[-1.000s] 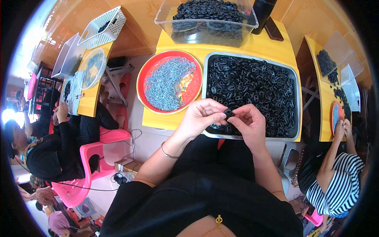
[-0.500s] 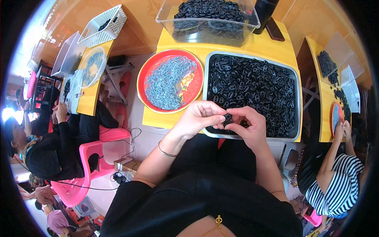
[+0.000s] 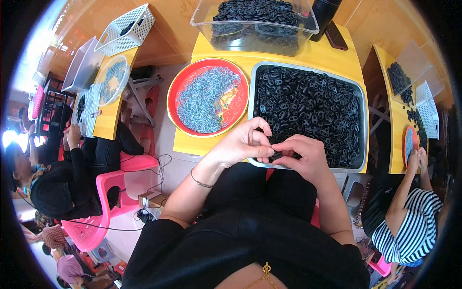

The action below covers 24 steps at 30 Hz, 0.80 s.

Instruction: The person assembles plastic cord locks by hand, picking small springs from a dish and plastic toggle pieces from a tray, inserting the springs into the toggles, and fitting the components together.

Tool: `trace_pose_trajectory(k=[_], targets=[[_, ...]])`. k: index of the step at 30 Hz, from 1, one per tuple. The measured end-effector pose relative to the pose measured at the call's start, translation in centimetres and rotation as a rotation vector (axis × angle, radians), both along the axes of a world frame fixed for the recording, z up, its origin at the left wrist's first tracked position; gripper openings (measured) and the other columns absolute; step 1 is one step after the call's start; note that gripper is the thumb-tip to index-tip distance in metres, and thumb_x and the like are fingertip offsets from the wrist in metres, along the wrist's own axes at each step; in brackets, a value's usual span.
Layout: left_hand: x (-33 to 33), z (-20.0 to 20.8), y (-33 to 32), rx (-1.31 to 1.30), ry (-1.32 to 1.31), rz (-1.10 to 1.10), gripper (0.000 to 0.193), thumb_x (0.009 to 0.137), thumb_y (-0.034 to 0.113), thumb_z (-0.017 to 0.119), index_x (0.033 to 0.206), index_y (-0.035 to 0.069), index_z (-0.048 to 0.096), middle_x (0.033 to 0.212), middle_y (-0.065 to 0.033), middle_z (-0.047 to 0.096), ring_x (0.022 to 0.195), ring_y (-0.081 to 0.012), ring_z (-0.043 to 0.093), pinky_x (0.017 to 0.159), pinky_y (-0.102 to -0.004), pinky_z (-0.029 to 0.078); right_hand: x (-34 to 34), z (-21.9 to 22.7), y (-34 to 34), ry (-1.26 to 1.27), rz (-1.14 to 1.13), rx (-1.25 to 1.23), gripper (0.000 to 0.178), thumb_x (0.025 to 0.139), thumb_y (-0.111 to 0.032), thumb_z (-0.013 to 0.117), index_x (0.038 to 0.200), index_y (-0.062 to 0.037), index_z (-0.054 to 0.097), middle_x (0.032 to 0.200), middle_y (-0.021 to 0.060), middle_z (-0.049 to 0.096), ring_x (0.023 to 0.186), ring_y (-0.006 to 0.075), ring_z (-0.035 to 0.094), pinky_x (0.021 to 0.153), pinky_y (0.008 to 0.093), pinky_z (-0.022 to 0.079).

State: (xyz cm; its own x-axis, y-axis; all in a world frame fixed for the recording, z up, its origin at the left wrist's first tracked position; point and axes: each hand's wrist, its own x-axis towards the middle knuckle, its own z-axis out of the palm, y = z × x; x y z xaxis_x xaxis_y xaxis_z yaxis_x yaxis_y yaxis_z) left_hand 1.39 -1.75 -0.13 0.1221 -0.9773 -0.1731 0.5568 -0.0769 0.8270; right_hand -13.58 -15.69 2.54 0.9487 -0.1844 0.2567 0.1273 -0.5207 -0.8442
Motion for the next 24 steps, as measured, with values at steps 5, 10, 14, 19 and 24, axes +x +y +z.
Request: trace_pose_trajectory(k=[5,10,14,19,24], targets=[[0.09,0.57,-0.04,0.031,-0.023,-0.010,0.033,0.078,-0.002,0.063,0.100,0.004,0.039,0.072,-0.0075,0.062,0.062,-0.0118,0.061,0.058,-0.0211,0.048,0.25,-0.07,0.13,-0.005,0.003,-0.017,0.031,0.065,-0.010,0.073,0.094,-0.0049,0.064,0.074,0.0055,0.058,0.063,0.0154,0.057,0.055,0.0261,0.046],[0.12,0.50,0.10,0.021,-0.013,0.009,0.033,0.078,-0.002,0.063,0.100,0.004,0.039,0.072,-0.0074,0.062,0.062,-0.0119,0.060,0.058,-0.0214,0.048,0.46,-0.08,0.11,-0.013,0.016,-0.047,0.031,0.066,-0.011,0.073,0.095,-0.0052,0.063,0.074,0.0054,0.057,0.062,0.0158,0.057,0.055,0.0265,0.046],[0.01,0.64,0.13,0.021,0.002,0.008,0.031,0.079,-0.001,0.062,0.100,0.004,0.040,0.073,-0.0072,0.062,0.063,-0.0116,0.060,0.058,-0.0210,0.048,0.36,0.17,0.06,-0.005,0.020,-0.053,0.033,0.066,-0.012,0.072,0.097,-0.0057,0.064,0.074,0.0054,0.058,0.063,0.0159,0.057,0.056,0.0267,0.046],[0.11,0.24,0.29,0.005,0.022,0.008,0.030,0.079,-0.001,0.062,0.099,0.005,0.041,0.074,-0.0068,0.062,0.064,-0.0113,0.060,0.058,-0.0206,0.047,0.40,0.07,0.15,-0.033,0.020,-0.051,0.034,0.066,-0.011,0.073,0.098,-0.0054,0.064,0.075,0.0058,0.058,0.063,0.0156,0.058,0.056,0.0261,0.047],[0.30,-0.08,0.23,-0.037,-0.005,0.088,0.027,0.080,0.001,0.063,0.098,0.006,0.043,0.075,-0.0054,0.062,0.065,-0.0105,0.060,0.058,-0.0201,0.047,0.39,-0.73,0.95,-0.017,-0.172,0.190,0.032,0.068,0.000,0.070,0.099,-0.0039,0.063,0.078,0.0072,0.061,0.062,0.0113,0.060,0.058,0.0220,0.048]])
